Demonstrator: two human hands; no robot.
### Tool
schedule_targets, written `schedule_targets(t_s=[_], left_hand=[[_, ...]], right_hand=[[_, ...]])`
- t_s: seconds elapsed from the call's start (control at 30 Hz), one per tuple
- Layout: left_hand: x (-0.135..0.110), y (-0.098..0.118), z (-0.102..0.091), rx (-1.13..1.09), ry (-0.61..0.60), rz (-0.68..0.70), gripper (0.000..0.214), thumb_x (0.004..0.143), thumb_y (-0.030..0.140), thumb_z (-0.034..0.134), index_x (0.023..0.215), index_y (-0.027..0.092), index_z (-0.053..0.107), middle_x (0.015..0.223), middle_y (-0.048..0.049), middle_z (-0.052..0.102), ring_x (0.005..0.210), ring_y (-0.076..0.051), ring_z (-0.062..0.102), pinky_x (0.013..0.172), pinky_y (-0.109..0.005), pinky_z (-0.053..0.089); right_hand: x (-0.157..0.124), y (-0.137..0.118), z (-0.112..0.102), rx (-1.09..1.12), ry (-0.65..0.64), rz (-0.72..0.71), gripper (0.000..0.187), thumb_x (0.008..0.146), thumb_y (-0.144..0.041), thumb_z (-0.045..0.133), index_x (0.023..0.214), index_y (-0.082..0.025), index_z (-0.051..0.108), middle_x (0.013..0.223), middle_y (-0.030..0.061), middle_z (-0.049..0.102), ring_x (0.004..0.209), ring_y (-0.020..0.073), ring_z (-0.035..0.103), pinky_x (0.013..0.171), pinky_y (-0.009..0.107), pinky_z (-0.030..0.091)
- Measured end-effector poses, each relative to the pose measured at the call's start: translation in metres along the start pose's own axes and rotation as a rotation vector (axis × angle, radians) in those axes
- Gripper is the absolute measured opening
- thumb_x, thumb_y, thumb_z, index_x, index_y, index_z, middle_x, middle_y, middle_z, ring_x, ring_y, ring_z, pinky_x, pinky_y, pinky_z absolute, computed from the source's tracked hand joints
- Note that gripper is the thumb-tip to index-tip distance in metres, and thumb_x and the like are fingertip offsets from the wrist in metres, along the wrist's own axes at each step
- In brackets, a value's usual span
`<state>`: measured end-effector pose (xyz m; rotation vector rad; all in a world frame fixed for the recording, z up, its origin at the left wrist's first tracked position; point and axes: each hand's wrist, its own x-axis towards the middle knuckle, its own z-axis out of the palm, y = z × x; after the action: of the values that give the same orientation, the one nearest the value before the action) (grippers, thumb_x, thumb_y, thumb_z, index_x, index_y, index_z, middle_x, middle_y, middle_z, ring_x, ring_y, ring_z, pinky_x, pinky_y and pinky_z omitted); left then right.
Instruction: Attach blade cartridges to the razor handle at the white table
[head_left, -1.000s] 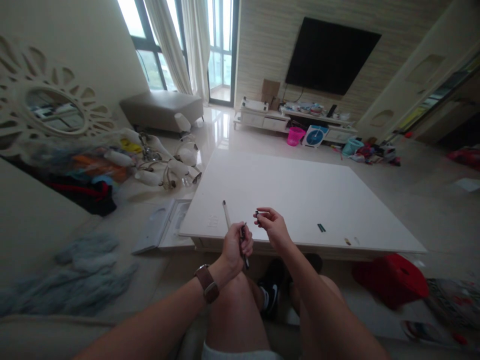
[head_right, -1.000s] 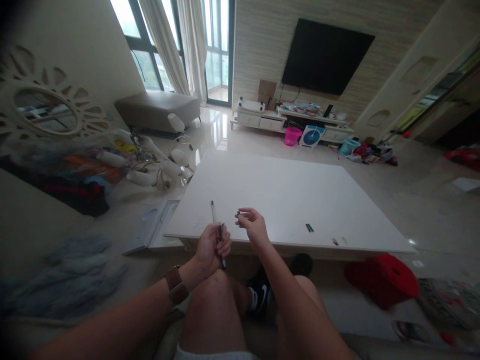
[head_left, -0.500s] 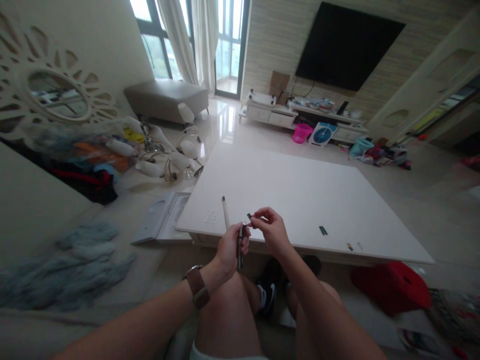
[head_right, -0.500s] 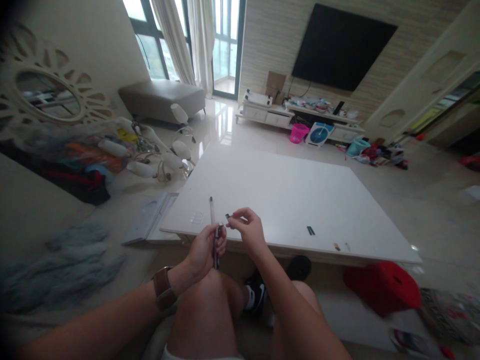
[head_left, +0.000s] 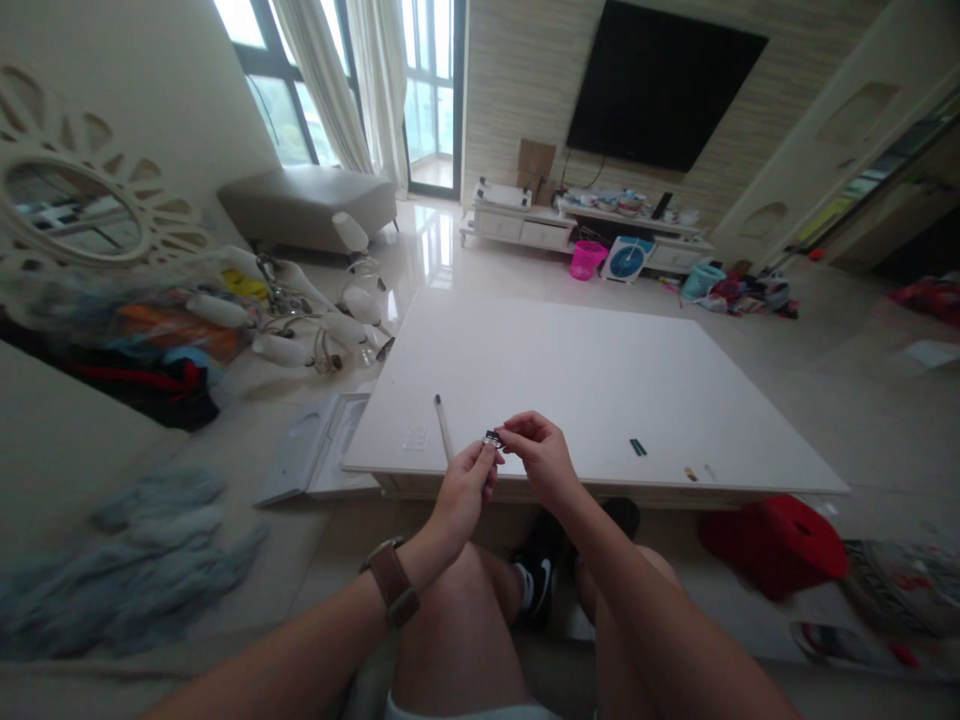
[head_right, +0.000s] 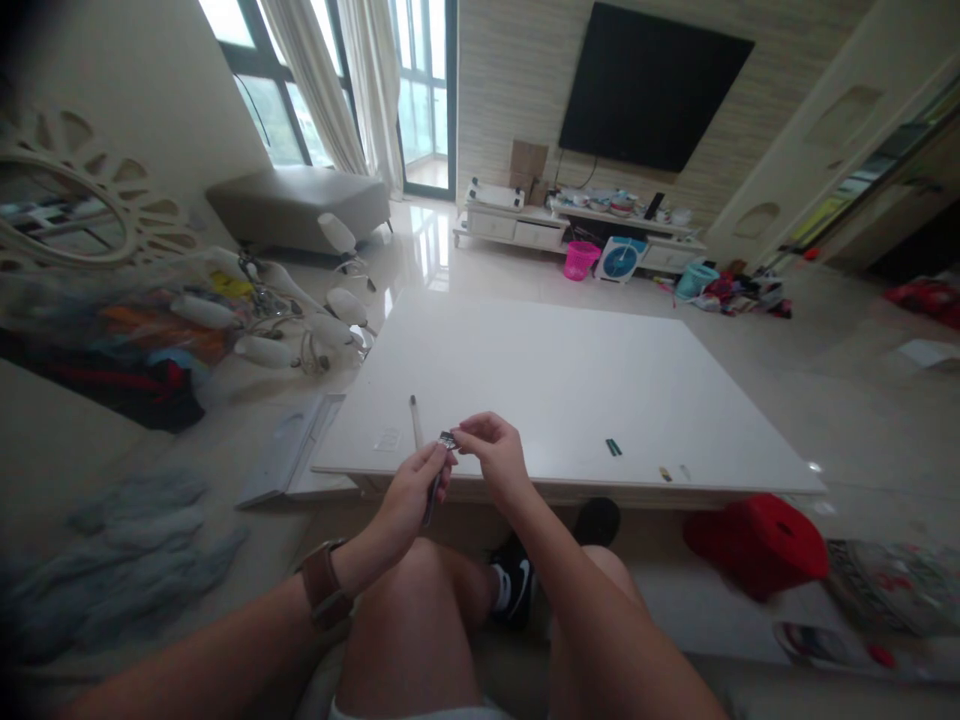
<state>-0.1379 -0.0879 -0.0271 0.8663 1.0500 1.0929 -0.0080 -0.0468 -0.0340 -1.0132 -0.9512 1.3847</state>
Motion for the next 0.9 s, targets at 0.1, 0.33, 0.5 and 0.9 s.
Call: schedule_targets(t_s=[0.1,0.33,0.5,0.9], left_hand=[[0.0003,-0.0011,0.0001,0.024,-0.016,0.003,0.053,0.079,0.068,0.061,0.079,0.015,0.058,0.061,0.0036,0.046,0.049,-0.007,0.038,0.045,-0.018,0.029],[0.0012,-0.0023,0.0004,0.053,-0.023,0.012,0.055,0.078,0.069,0.061,0.078,0.015,0.06,0.06,0.0031,0.047,0.048,-0.007,0.039,0.044,-0.019,0.028],[0.001,-0.0022,-0.0003,0.065,-0.033,0.02,0.054,0.078,0.068,0.061,0.078,0.014,0.059,0.06,0.0033,0.046,0.047,-0.007,0.038,0.045,-0.019,0.028],[-0.003,0.0019,0.0013,0.087,-0.061,-0.011,0.051,0.079,0.066,0.061,0.078,0.015,0.058,0.058,0.0046,0.043,0.046,-0.006,0.034,0.044,-0.019,0.023]], right_hand=[[0.0009,-0.0002,0.0001,-0.017,0.028,0.015,0.026,0.061,-0.028,0.088,0.076,-0.019,0.069,0.073,0.0005,0.072,0.066,0.0128,0.061,0.063,0.026,0.048],[-0.0017,-0.0007,-0.0011,0.01,-0.028,0.081,0.024,0.062,-0.026,0.088,0.074,-0.018,0.069,0.069,-0.0002,0.07,0.063,0.0113,0.059,0.062,0.025,0.044],[-0.0003,0.0008,-0.0026,0.005,-0.04,0.079,0.023,0.063,-0.027,0.088,0.074,-0.018,0.069,0.068,-0.0001,0.069,0.063,0.0125,0.059,0.06,0.026,0.043],[-0.0012,-0.0044,-0.0013,-0.057,0.0,0.058,0.024,0.062,-0.028,0.087,0.073,-0.018,0.068,0.062,-0.0024,0.065,0.059,0.0108,0.055,0.058,0.025,0.039]])
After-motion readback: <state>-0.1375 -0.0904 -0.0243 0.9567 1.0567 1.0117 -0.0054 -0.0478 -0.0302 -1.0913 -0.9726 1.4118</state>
